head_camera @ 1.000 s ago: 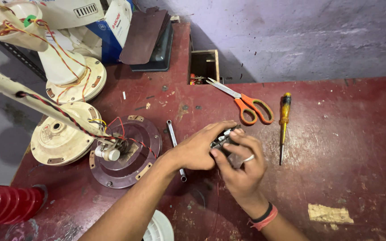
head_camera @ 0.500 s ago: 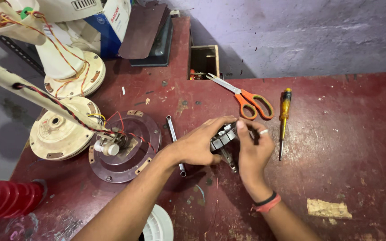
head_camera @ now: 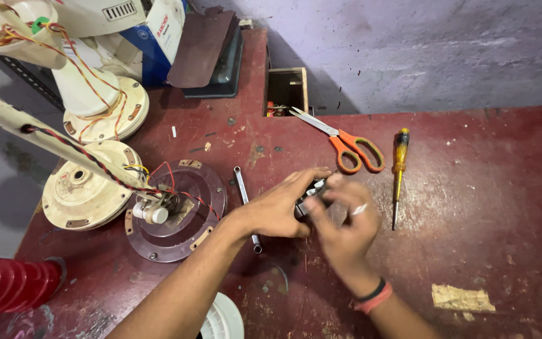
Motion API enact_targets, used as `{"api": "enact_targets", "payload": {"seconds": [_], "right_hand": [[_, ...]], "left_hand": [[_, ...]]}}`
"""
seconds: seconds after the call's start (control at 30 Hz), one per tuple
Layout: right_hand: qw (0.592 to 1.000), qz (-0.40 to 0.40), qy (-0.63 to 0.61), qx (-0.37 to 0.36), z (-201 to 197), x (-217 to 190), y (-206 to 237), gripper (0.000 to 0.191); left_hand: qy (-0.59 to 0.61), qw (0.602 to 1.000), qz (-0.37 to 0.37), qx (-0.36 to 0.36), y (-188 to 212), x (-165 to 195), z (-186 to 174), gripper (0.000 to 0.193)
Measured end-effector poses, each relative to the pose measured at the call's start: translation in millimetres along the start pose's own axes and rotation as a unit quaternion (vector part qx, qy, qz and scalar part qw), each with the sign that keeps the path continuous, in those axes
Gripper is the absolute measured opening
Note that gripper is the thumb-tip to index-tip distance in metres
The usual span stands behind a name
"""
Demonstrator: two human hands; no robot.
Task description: The person uses a screwdriver and a metal file to scrape and clean the surface of a cylindrical electrical component, likely a fan motor rotor. They repeatedly rotate the component and file different sections while holding it steady on a workbench.
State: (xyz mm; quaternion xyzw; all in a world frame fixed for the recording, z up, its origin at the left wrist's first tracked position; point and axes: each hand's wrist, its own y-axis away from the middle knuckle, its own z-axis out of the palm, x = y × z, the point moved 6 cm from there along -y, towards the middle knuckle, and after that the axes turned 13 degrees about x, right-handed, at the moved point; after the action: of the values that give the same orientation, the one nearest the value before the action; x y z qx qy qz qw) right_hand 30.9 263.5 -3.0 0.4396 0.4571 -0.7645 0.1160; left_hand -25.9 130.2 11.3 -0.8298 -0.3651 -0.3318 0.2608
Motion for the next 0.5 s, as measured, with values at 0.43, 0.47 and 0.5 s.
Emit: {"api": "enact_targets", "payload": {"seconds": [0.43,0.47,0.5], "right_hand": [[0.951,0.297,-0.007,0.088,-9,26,5,0.007],[0.986,0.154,0.017,0.057,-7,10,-2,0.01],[0.999,0.008,0.04,0.023,-3,-7,-4,0.014]], "left_hand": [[0.006,1.0,-0.017,-0.008,0,2,0,0.098],[0.005,1.0,-0.012,-0.009,-1,3,0,0.098],[0.009,1.0,0.011,0.001,-2,6,-2,0.098]]}}
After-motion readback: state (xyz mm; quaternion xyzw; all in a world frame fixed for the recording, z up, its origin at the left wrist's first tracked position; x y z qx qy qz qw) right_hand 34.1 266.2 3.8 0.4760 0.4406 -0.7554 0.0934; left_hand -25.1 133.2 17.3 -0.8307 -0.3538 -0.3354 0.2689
